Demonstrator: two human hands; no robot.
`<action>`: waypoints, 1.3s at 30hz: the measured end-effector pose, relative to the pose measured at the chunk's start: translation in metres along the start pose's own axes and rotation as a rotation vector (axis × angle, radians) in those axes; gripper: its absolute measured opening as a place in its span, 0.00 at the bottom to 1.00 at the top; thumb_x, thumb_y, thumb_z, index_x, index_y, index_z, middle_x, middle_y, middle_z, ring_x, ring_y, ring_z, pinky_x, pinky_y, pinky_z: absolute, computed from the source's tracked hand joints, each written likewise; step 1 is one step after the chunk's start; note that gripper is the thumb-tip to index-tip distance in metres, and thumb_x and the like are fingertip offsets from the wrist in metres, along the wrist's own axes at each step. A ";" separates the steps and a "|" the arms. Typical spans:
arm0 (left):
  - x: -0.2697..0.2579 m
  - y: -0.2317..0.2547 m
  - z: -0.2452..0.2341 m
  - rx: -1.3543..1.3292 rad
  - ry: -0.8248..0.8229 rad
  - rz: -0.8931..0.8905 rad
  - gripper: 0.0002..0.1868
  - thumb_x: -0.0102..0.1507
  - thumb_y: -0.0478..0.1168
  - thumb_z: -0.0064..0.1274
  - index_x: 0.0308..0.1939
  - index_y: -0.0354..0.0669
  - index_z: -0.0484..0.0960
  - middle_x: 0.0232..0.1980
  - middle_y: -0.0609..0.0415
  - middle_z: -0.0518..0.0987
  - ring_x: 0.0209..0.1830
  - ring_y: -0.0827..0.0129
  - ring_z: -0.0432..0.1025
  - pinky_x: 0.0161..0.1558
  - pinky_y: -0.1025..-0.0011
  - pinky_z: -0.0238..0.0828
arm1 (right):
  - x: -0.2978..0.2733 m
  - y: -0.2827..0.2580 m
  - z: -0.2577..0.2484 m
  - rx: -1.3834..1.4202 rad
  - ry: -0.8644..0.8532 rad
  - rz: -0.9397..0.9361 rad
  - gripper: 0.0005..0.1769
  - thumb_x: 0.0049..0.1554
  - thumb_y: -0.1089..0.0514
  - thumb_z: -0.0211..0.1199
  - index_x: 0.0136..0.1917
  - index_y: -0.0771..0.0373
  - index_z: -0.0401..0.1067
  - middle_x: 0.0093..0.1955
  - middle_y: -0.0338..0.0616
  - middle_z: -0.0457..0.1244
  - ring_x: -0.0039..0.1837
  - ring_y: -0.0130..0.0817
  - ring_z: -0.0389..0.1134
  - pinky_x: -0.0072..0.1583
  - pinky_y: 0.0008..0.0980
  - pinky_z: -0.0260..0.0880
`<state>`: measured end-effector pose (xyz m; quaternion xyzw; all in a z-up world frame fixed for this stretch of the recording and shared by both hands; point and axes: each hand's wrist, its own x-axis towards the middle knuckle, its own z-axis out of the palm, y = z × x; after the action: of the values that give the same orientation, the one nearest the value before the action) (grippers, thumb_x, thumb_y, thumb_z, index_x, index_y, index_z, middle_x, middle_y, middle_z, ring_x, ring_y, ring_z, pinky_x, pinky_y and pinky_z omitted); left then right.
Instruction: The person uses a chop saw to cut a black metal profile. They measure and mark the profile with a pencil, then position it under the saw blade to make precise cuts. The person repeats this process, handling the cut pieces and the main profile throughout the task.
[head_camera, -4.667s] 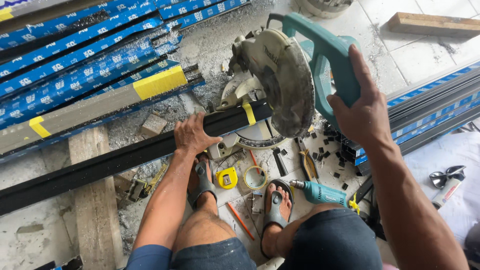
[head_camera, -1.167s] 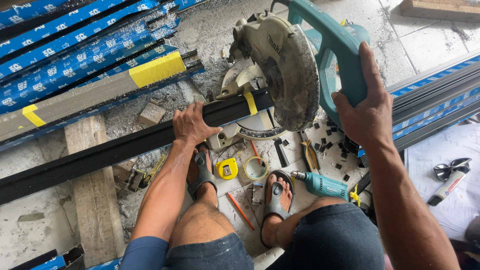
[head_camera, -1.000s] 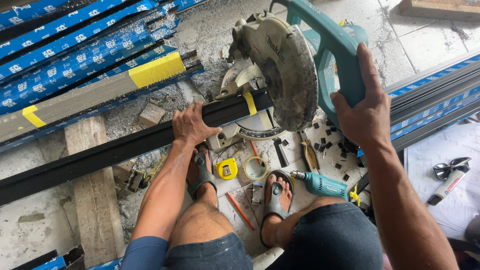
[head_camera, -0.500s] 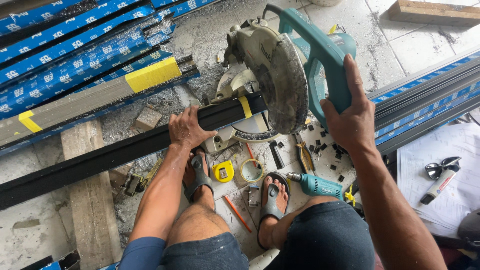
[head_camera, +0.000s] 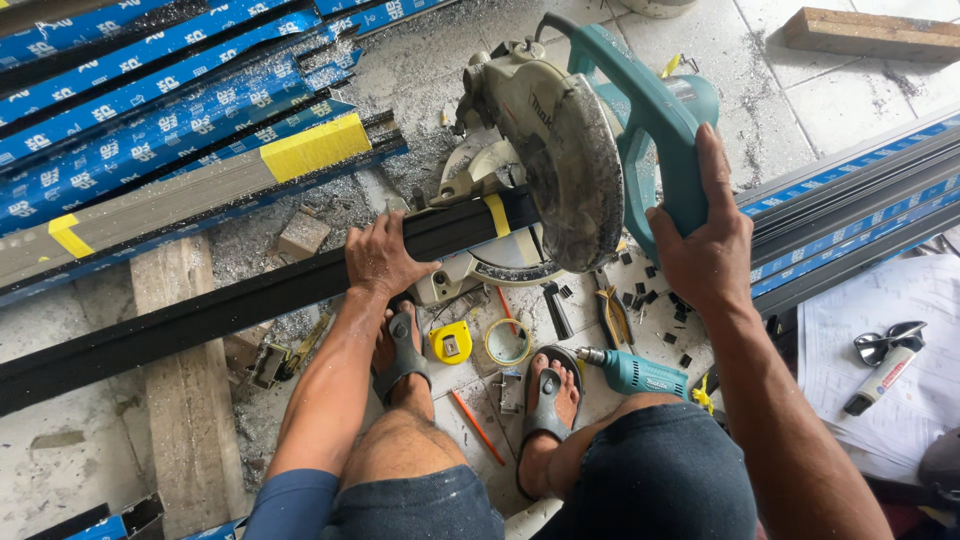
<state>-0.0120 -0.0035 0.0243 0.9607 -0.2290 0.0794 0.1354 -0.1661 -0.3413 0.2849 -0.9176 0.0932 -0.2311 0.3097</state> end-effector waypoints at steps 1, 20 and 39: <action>0.000 -0.001 0.002 -0.003 0.005 0.002 0.55 0.43 0.80 0.69 0.61 0.52 0.71 0.43 0.55 0.76 0.39 0.58 0.79 0.49 0.54 0.70 | 0.000 -0.003 -0.001 -0.005 0.005 -0.008 0.52 0.54 0.73 0.68 0.85 0.48 0.52 0.75 0.71 0.57 0.62 0.83 0.65 0.56 0.72 0.70; -0.003 0.002 0.000 -0.001 0.030 0.003 0.54 0.46 0.81 0.67 0.62 0.51 0.70 0.43 0.55 0.76 0.39 0.58 0.79 0.48 0.56 0.69 | -0.003 0.002 0.002 0.004 0.029 -0.054 0.52 0.55 0.73 0.69 0.85 0.49 0.52 0.67 0.76 0.64 0.59 0.79 0.68 0.54 0.70 0.71; -0.003 0.001 0.006 -0.020 0.057 -0.022 0.57 0.39 0.80 0.68 0.62 0.54 0.70 0.43 0.55 0.77 0.38 0.56 0.79 0.46 0.55 0.68 | -0.005 0.007 0.005 -0.005 0.015 -0.043 0.52 0.54 0.73 0.67 0.84 0.51 0.50 0.78 0.70 0.55 0.63 0.84 0.63 0.59 0.76 0.68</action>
<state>-0.0144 -0.0051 0.0178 0.9591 -0.2153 0.1029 0.1521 -0.1680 -0.3426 0.2754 -0.9183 0.0764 -0.2446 0.3018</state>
